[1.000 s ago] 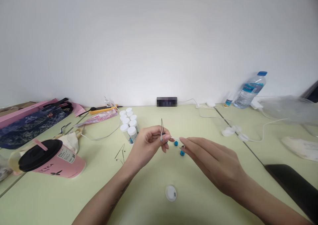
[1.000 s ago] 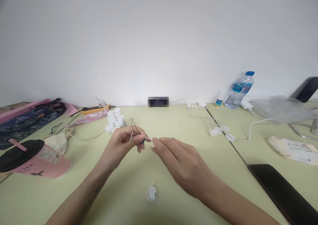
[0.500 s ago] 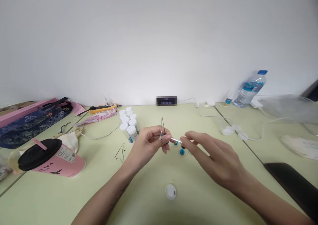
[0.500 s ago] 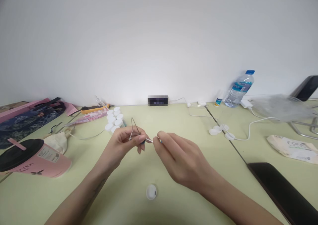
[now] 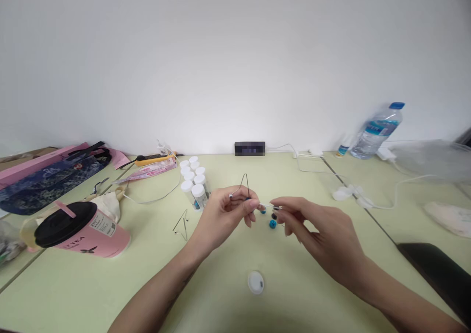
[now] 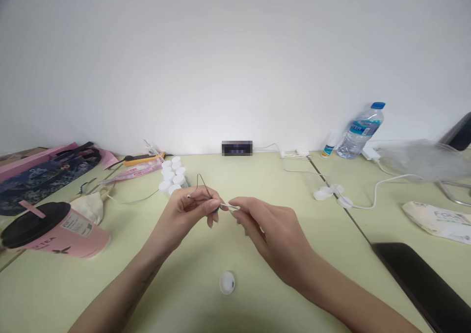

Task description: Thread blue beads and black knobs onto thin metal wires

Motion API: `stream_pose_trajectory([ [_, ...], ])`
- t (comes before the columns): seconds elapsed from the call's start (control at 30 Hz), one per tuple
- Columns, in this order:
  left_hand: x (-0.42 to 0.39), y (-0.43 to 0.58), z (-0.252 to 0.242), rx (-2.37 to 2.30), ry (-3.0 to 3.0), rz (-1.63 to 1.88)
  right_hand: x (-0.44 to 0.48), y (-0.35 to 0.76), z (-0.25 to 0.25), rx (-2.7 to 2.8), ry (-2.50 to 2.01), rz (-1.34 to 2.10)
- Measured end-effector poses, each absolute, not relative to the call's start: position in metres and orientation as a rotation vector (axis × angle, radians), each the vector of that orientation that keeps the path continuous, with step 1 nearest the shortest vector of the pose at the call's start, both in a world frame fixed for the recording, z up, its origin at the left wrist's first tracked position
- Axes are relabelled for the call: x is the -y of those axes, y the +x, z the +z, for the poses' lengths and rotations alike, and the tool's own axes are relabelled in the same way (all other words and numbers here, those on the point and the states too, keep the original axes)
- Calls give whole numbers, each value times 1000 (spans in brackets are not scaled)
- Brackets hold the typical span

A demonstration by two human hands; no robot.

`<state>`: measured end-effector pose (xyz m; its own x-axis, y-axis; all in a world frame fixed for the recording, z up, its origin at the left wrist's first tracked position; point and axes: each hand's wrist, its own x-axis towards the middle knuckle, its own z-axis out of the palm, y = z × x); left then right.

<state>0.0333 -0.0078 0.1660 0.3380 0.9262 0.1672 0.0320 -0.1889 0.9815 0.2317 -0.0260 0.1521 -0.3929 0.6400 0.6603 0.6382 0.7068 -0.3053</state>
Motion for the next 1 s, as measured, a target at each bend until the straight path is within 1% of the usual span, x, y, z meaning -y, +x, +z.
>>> stream_pose_trajectory([
  [0.07,7,33,166,-900,1512,1055,25,232,151,2123,-920,-108],
  [0.2,5,32,165,-883,1468,1069,22,234,149,2206,-728,-479],
  [0.37,5,32,164,-885,1469,1071,24,236,149,2203,-603,-659],
  [0.47,8,33,165,-901,1502,1066,25,238,147,2190,-618,-650],
  [0.63,10,35,166,-941,1551,1025,24,238,146,2193,-885,-395],
  [0.7,9,34,166,-937,1545,1029,24,238,147,2171,-887,-430],
  [0.83,5,33,163,-902,1499,1046,24,238,147,2176,-807,-604],
  [1.0,5,33,162,-895,1526,1041,26,239,141,2146,-903,-482],
])
